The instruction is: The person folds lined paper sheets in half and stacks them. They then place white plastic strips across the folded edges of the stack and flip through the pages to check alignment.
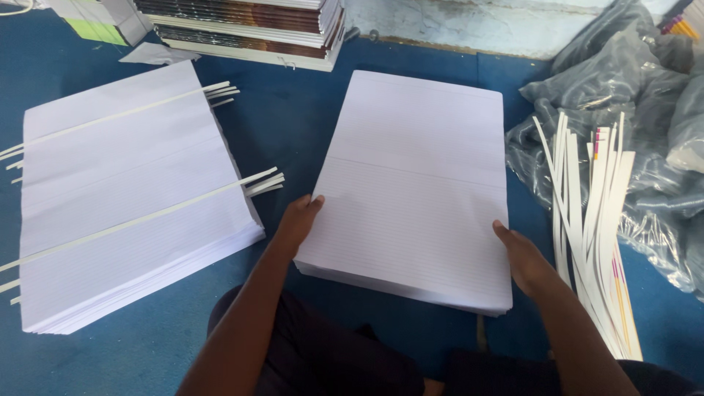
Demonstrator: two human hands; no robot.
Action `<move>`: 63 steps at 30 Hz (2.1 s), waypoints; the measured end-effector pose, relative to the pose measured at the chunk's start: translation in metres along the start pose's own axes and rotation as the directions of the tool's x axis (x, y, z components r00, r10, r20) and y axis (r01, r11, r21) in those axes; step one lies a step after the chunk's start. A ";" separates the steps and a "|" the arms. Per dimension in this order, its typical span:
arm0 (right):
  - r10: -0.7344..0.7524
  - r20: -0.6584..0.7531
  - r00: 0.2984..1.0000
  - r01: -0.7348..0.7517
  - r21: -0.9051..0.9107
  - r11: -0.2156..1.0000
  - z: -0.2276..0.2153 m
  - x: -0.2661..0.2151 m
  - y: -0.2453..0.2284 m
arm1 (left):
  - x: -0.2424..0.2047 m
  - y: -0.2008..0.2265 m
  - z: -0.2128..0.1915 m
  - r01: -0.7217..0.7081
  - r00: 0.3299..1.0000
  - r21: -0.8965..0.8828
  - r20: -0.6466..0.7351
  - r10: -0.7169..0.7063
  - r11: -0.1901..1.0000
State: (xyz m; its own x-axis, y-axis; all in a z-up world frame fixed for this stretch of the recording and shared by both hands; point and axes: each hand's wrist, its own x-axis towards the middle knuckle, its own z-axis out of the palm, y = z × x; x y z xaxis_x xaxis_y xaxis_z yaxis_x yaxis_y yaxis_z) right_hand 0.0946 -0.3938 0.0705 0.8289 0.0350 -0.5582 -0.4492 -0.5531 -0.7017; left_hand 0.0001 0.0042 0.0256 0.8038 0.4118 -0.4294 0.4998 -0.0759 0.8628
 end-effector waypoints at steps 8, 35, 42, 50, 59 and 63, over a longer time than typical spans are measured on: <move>0.016 0.073 0.997 -0.016 0.003 1.000 0.006 -0.018 -0.011 | 0.007 -0.007 -0.007 -0.014 0.996 -0.119 0.090 0.025 0.993; -0.116 -0.100 0.988 0.089 -0.241 0.967 0.015 0.027 0.030 | 0.028 -0.026 0.001 -0.314 0.947 0.330 0.047 0.317 0.890; -0.173 -0.095 0.980 0.144 -0.251 0.957 0.015 0.032 0.033 | -0.002 -0.003 0.065 -0.641 0.604 0.575 -0.031 0.797 0.508; -0.242 -0.068 0.968 0.219 -0.238 0.946 0.008 0.030 0.036 | -0.097 0.020 0.204 -0.844 0.536 0.277 0.441 0.720 0.459; -0.243 -0.103 0.965 0.240 -0.038 0.970 -0.025 0.034 0.045 | -0.132 0.041 0.241 -0.747 0.646 0.540 0.455 0.613 0.387; -0.327 -0.117 0.938 0.295 -0.231 0.927 -0.031 0.035 0.050 | -0.135 0.048 0.265 -0.711 0.657 0.566 0.326 0.680 0.417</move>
State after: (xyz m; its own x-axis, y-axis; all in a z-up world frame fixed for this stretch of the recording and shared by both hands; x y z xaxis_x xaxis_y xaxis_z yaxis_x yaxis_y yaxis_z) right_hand 0.1118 -0.4456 0.0293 0.9632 0.1166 -0.2421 -0.0951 -0.6948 -0.7129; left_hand 0.0008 -0.2956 0.0542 0.9731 -0.0766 0.2173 -0.1809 -0.8383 0.5143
